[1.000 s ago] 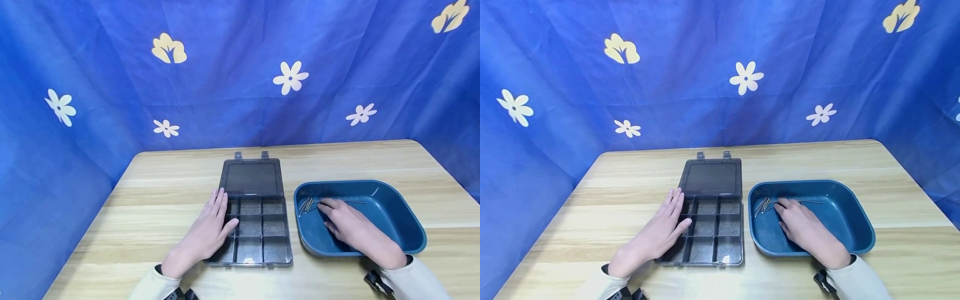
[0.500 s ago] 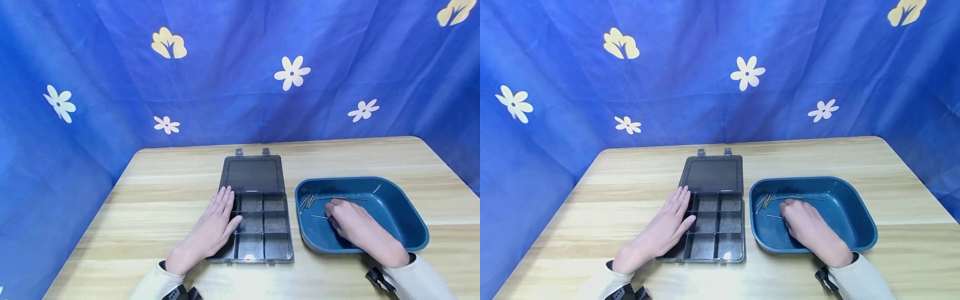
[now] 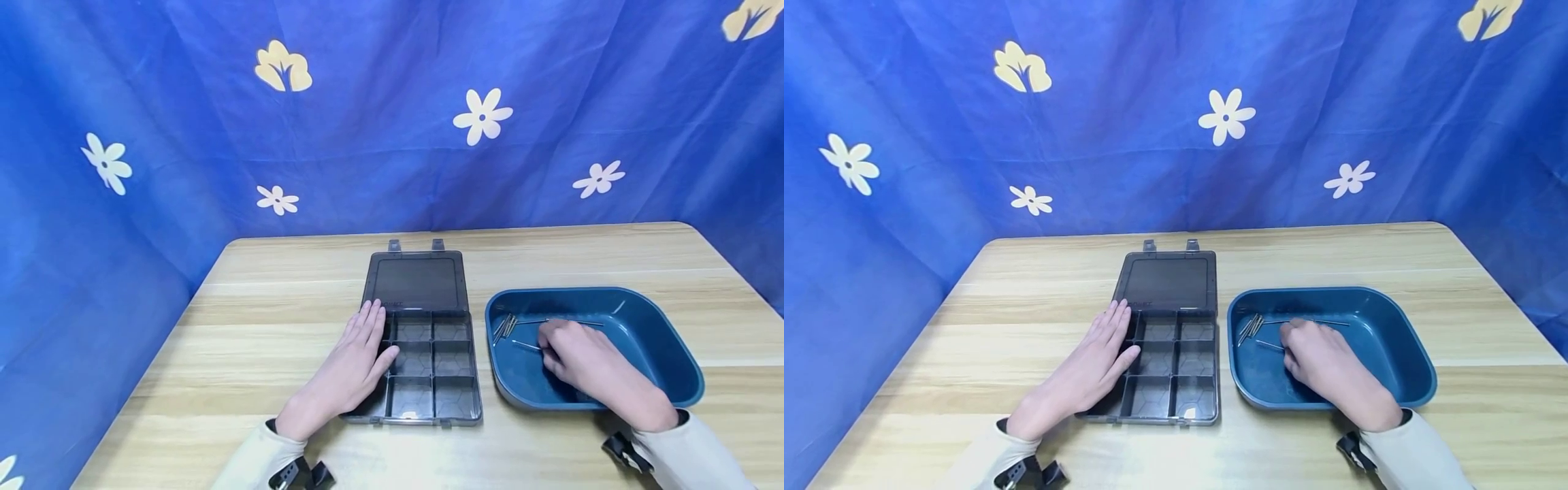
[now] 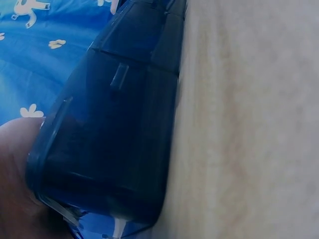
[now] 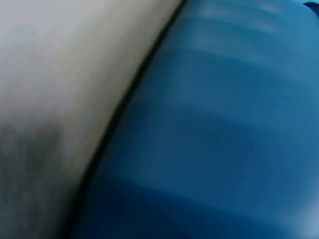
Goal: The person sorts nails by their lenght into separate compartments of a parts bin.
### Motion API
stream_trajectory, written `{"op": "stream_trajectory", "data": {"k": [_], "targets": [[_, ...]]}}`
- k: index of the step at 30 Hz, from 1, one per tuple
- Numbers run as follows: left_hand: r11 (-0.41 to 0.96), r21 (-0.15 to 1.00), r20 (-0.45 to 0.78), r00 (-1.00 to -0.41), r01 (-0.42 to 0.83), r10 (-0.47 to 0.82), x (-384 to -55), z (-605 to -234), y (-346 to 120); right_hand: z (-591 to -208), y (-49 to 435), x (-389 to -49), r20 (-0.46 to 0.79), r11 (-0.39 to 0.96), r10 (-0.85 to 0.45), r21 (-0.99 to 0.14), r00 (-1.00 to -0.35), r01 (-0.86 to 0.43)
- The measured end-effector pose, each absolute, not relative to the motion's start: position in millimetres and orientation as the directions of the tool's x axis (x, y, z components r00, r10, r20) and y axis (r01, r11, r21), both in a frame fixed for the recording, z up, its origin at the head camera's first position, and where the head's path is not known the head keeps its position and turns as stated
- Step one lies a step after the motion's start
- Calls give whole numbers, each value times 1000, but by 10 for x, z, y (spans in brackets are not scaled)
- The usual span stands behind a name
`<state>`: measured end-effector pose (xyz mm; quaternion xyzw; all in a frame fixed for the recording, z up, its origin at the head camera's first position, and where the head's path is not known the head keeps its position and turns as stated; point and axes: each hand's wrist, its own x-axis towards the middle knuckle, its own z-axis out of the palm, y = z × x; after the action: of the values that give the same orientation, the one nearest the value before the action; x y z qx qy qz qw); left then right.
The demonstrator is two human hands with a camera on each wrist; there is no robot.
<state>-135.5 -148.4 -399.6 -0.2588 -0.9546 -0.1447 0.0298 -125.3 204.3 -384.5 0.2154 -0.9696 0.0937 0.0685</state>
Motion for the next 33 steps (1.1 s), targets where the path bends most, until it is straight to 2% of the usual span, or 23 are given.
{"op": "stream_trajectory", "data": {"k": [13,24,33], "targets": [[822,292,130,-872,488,471,-1350,-3983,-1481,-3699,1950,-1175,223,881,-391,-191,-893,-434],[838,271,99,-879,474,466,-1358,-3953,-1451,-3546,1892,-1070,270,872,-380,-214,-885,-440],[850,240,103,-883,469,458,-1371,-3981,-1438,-3417,1758,-981,317,841,-429,-200,-846,-502]]}}
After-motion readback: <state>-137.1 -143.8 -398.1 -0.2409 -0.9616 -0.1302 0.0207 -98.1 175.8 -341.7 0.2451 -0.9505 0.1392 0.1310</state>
